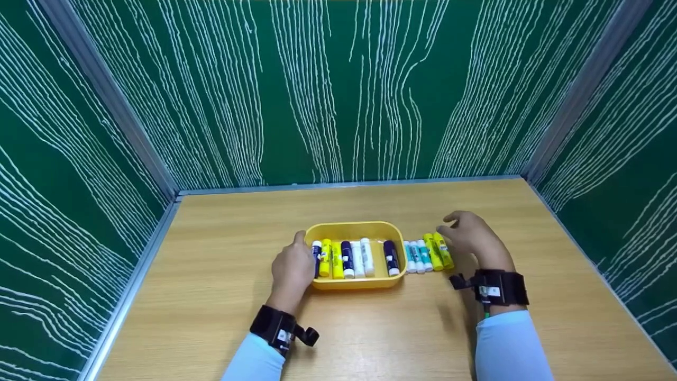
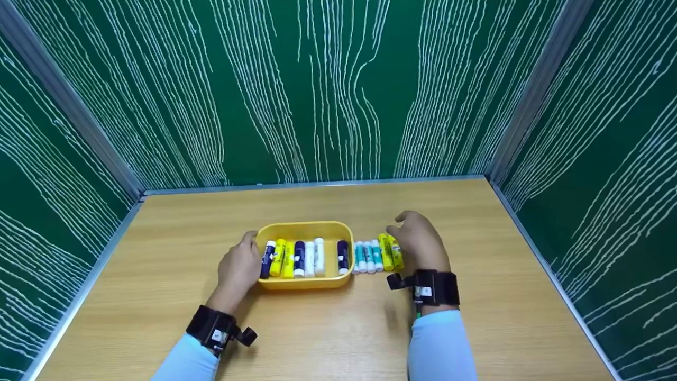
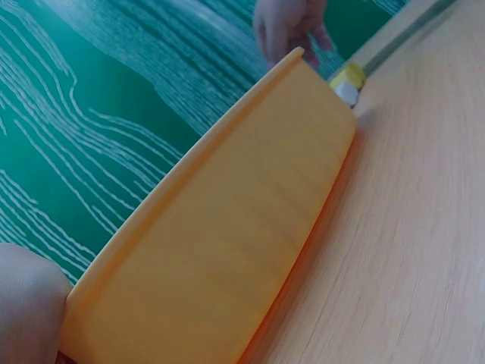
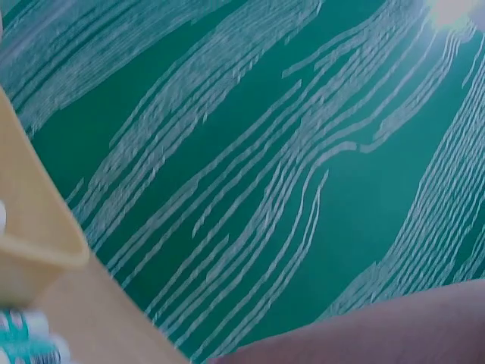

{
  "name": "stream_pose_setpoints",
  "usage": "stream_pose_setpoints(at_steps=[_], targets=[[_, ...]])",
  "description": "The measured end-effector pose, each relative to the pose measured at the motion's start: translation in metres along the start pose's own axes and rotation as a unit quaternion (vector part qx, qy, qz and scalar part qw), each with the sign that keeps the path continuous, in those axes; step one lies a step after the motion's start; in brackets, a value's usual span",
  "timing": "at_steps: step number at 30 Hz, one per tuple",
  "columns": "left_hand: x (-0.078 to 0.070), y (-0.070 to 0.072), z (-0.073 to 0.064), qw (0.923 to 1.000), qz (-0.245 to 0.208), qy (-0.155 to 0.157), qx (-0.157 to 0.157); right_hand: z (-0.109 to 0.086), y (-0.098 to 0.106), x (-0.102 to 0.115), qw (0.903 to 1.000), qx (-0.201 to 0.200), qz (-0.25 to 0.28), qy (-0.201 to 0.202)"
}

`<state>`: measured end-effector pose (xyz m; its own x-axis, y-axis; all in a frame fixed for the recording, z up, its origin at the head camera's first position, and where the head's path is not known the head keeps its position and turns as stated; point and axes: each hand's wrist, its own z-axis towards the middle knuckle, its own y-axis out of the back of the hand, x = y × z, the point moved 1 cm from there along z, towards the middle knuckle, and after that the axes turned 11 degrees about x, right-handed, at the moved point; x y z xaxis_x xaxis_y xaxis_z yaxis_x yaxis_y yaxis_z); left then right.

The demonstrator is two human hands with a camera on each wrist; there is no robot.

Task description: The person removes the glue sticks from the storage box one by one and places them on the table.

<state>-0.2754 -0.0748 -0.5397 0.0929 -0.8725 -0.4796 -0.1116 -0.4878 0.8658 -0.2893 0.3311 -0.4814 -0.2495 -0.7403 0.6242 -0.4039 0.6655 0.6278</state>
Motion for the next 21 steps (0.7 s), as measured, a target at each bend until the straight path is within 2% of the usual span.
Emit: stream_pose_setpoints(at_steps=[8, 13, 16, 21], targets=[[0.001, -0.001, 0.001, 0.9999, 0.006, -0.006, -0.007, -0.007, -0.022, 0.04, 0.9965, -0.009, -0.027, 0.078], [0.003, -0.002, 0.0, 0.9998, 0.009, -0.014, -0.014, -0.004, -0.047, 0.062, 0.9913, -0.002, -0.024, 0.129], [0.002, -0.002, 0.001, 0.9999, 0.004, -0.009, -0.009, 0.001, -0.066, 0.074, 0.9875, -0.003, -0.024, 0.156], [0.003, -0.002, 0.003, 1.0, -0.001, -0.004, -0.004, 0.008, -0.096, 0.088, 0.986, -0.002, -0.028, 0.164]])
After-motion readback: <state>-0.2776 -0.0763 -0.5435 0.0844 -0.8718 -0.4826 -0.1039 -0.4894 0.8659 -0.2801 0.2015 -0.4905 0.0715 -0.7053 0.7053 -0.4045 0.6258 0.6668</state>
